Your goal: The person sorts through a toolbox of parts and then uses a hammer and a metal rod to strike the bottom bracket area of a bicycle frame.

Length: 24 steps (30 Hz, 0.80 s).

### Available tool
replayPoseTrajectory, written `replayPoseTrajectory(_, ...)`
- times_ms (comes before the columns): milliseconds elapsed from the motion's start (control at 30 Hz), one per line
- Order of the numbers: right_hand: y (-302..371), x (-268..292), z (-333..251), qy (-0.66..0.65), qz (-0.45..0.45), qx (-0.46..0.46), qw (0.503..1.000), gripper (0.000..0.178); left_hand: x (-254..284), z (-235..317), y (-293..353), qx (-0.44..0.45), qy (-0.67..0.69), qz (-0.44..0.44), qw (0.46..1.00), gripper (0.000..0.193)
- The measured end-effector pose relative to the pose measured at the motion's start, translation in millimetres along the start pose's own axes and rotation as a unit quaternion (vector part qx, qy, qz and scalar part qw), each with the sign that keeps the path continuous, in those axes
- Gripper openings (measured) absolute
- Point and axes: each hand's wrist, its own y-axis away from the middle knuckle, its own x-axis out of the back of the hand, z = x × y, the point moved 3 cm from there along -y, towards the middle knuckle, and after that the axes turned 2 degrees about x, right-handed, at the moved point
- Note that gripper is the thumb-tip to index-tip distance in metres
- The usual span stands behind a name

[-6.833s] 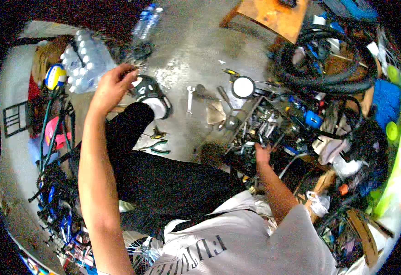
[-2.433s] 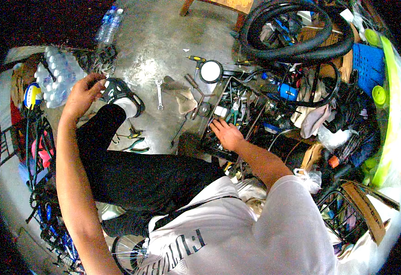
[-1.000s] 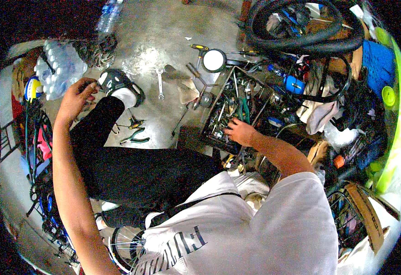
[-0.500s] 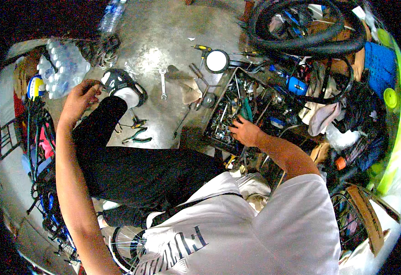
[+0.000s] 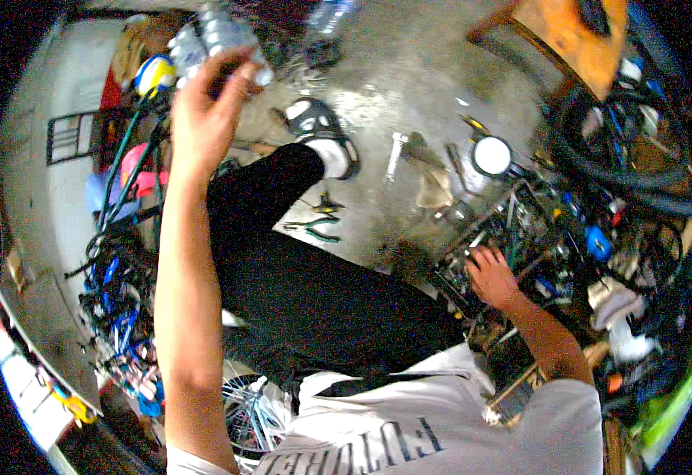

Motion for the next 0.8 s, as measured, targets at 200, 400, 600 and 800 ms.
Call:
replayPoseTrajectory(200,-26,-31,29,0.004,0.048,-0.09,0.995,0.053,146,32,89,-0.043,0.155,0.242,0.957,0.03)
replayPoseTrajectory(400,-60,14,2,-0.024,0.027,-0.187,0.982,0.042,130,-157,266,0.365,0.19,0.281,0.867,0.028)
replayPoseTrajectory(600,-99,19,14,-0.023,0.011,-0.199,0.98,0.045,-47,-318,448,0.667,0.232,0.23,0.67,0.031)
replayPoseTrajectory(800,-113,9,18,-0.047,0.012,-0.244,0.968,0.049,-90,-362,459,0.701,0.021,0.041,0.712,0.049)
